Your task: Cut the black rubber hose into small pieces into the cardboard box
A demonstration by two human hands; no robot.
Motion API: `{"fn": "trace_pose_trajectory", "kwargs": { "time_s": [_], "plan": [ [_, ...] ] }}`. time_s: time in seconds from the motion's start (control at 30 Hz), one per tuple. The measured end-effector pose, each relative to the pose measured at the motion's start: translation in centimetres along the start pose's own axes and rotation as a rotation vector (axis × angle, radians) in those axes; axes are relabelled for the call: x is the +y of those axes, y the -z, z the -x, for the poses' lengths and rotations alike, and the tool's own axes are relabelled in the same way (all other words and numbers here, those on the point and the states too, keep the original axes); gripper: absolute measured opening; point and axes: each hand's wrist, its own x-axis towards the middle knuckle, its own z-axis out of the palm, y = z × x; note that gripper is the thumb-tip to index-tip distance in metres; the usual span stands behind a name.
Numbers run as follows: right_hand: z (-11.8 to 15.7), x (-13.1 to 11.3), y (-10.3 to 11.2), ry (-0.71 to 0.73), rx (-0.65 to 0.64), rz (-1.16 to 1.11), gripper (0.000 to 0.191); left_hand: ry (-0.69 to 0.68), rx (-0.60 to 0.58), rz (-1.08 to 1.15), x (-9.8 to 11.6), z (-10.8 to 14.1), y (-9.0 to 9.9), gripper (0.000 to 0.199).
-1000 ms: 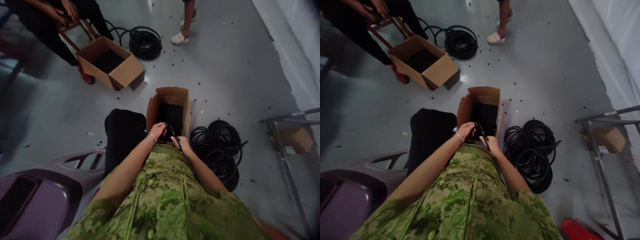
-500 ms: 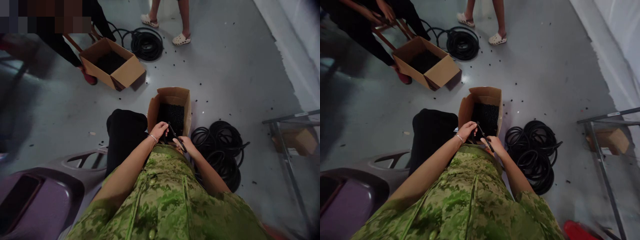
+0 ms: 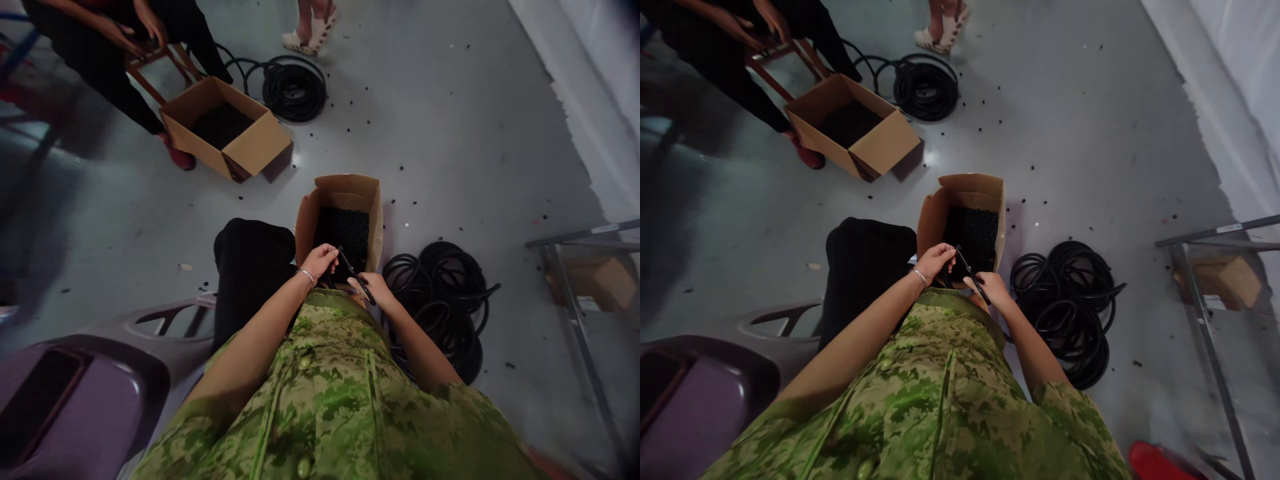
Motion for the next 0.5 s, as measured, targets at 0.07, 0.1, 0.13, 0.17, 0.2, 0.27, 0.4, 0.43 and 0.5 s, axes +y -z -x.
{"fn": "trace_pose_trajectory", "kwargs": {
  "time_s": [0.07, 0.1, 0.13, 0.17, 0.2, 0.27, 0.4, 0.43, 0.5],
  "plan": [
    [0.1, 0.0, 0.1, 0.011, 0.013, 0.028, 0.05, -0.005, -0.008, -0.003, -0.1, -0.1, 0.1, 0.02],
    [0.1, 0.1, 0.0, 0.015, 0.021, 0.044, 0.05, -0.006, -0.011, -0.006, -0.1, -0.1, 0.1, 0.02],
    [0.1, 0.1, 0.0, 0.018, 0.032, 0.059, 0.05, -0.005, -0.013, -0.008, -0.1, -0.1, 0.1, 0.021],
    [0.1, 0.1, 0.0, 0.022, 0.044, 0.071, 0.051, -0.003, -0.014, -0.008, -0.2, -0.1, 0.1, 0.021],
    [0.1, 0.1, -0.1, 0.024, 0.058, 0.081, 0.051, 0.0, -0.015, -0.006, -0.2, -0.2, 0.1, 0.021],
    [0.2, 0.1, -0.4, 0.029, 0.086, 0.096, 0.054, 0.006, -0.014, 0.004, -0.3, -0.2, 0.1, 0.022],
    [0.3, -0.2, -1.2, 0.034, 0.164, 0.123, 0.06, 0.033, -0.01, 0.061, -0.4, -0.3, 0.2, 0.024],
    [0.2, -0.2, -1.4, 0.032, 0.183, 0.129, 0.06, 0.052, -0.007, 0.09, -0.4, -0.3, 0.2, 0.023],
    [0.1, -0.2, -1.7, 0.022, 0.214, 0.142, 0.062, 0.114, -0.002, 0.149, -0.4, -0.3, 0.3, 0.022]
  ]
}}
